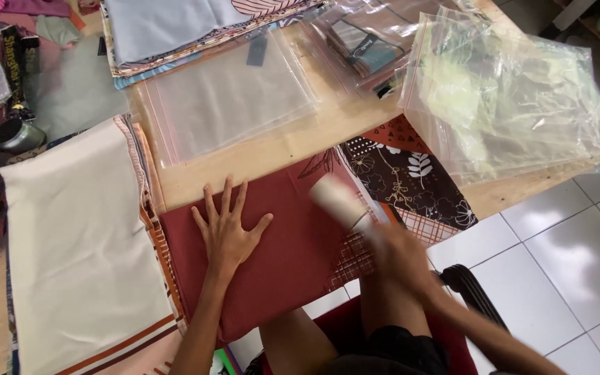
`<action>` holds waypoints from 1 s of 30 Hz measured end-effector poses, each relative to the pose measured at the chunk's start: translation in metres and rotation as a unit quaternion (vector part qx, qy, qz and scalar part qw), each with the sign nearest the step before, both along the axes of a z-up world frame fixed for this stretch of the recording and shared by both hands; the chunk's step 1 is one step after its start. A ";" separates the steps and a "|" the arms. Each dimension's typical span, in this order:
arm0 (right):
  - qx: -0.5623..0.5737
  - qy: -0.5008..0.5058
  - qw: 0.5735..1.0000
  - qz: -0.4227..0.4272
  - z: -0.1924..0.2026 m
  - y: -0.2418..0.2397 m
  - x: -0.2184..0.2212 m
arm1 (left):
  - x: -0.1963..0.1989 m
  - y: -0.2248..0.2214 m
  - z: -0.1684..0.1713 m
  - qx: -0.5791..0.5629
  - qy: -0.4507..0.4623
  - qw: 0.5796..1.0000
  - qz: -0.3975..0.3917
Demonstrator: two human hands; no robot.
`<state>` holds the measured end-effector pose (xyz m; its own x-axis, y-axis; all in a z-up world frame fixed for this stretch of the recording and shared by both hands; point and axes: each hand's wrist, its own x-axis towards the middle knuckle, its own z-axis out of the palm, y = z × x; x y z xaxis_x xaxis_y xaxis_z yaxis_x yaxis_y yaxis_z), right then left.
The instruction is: Cleaning a scarf with a lint roller and folding it on a table.
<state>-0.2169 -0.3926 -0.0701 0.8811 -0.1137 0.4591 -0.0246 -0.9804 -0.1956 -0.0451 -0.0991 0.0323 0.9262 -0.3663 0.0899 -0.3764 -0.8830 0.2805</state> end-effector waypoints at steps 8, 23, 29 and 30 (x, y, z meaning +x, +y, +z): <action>0.054 0.041 0.978 -0.197 0.027 -0.109 0.004 | 0.000 0.002 -0.005 -0.006 -0.008 1.000 -0.008; 0.059 0.127 0.973 -0.185 0.005 -0.074 -0.076 | 0.000 0.001 0.000 0.003 0.002 1.000 -0.005; 0.148 0.100 0.961 -0.213 0.054 -0.076 -0.084 | 0.001 0.002 -0.006 0.009 -0.012 1.000 -0.007; 0.150 0.100 0.967 -0.178 0.046 -0.070 -0.091 | 0.001 0.002 -0.006 0.008 -0.010 1.000 -0.007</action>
